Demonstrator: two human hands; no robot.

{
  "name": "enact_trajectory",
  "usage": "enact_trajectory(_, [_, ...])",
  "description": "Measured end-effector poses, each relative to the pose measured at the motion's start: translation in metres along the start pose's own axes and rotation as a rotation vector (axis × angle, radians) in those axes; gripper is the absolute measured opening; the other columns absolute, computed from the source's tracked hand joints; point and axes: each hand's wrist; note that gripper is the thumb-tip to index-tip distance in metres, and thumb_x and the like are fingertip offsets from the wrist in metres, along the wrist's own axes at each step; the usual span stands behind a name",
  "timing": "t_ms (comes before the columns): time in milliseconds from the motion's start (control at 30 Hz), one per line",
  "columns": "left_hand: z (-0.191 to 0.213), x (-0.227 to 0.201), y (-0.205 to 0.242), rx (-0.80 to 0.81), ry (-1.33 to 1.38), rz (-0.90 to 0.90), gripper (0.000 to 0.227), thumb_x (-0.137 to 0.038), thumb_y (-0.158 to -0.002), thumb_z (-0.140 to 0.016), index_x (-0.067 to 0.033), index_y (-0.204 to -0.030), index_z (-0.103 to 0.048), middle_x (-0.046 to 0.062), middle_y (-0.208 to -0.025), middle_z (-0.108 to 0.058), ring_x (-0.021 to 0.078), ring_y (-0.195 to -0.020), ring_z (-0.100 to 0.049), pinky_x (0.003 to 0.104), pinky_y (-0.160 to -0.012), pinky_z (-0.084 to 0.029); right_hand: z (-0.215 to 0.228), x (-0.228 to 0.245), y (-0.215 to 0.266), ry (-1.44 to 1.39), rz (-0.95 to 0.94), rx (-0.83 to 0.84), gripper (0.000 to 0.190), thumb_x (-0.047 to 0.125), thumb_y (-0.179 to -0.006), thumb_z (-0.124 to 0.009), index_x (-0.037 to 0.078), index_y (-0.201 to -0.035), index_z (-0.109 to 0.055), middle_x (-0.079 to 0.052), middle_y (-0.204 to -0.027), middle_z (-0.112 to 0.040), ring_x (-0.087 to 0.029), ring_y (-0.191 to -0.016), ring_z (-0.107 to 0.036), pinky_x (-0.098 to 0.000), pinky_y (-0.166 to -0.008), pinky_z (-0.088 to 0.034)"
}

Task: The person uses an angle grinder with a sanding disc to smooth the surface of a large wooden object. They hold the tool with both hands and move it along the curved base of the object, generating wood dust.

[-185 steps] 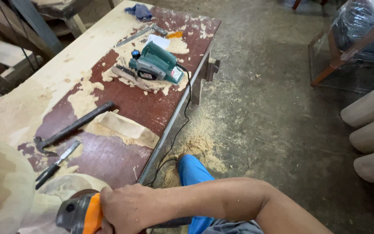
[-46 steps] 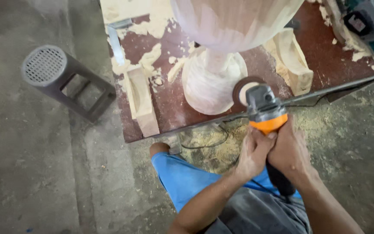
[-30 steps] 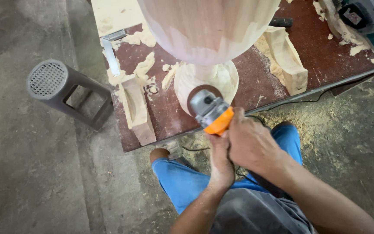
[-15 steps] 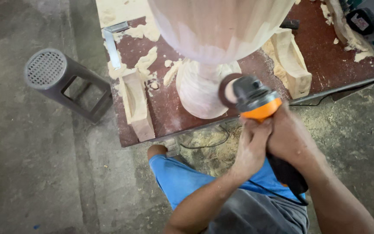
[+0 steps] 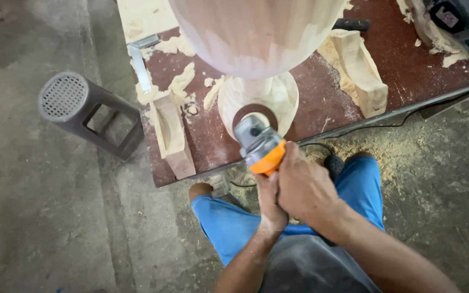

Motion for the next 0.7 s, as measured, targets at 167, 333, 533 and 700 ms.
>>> enact_trajectory(167, [-0.001,0.012,-0.002,0.049,0.084,0.094,0.065,-0.038,-0.097,-0.058,-0.0071,-0.151,-0.037,0.009,-0.141,-0.053,0.0197,-0.128,-0.054,0.035,-0.11,-0.044,0.002,-0.008,-0.001,-0.034,-0.157,0.086,0.053,0.019,-0.085,-0.064,-0.004,-0.128,-0.041,-0.028,-0.102,-0.07,-0.047,-0.091,-0.071,-0.0543,-0.08,-0.056])
enact_trajectory(333, [-0.016,0.021,-0.005,0.129,-0.015,0.244,0.051,-0.027,-0.104,-0.054,0.0012,-0.146,-0.055,0.01,-0.115,-0.054,0.0215,-0.102,-0.047,0.037,-0.093,-0.038,0.001,-0.035,0.004,-0.074,-0.187,-0.072,0.069,0.025,-0.081,-0.071,-0.006,-0.134,-0.039,-0.03,-0.099,-0.07,-0.049,-0.09,-0.071,-0.0533,-0.078,-0.056])
enact_trajectory(533, [-0.028,0.003,-0.007,0.396,-0.316,0.11,0.032,-0.021,-0.114,-0.054,0.0101,-0.109,-0.06,0.009,-0.094,-0.056,0.0163,-0.089,-0.052,0.034,-0.082,-0.044,-0.003,-0.053,0.02,-0.137,-0.219,-0.241,0.067,0.038,-0.087,-0.072,-0.01,-0.124,-0.043,-0.03,-0.095,-0.072,-0.05,-0.091,-0.07,-0.0541,-0.078,-0.054])
enact_trajectory(700, [-0.014,0.006,0.01,0.312,-0.208,0.042,0.04,-0.022,-0.103,-0.053,0.0004,-0.136,-0.057,0.004,-0.109,-0.062,0.014,-0.098,-0.057,0.034,-0.089,-0.048,-0.007,-0.042,0.025,-0.269,-0.315,-0.027,0.066,0.034,-0.084,-0.069,-0.006,-0.126,-0.038,-0.026,-0.093,-0.073,-0.041,-0.082,-0.077,-0.047,-0.073,-0.062])
Point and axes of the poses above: each hand's wrist, its own y-axis away from the middle knuckle, its own z-axis out of the back of the hand, x = y × z
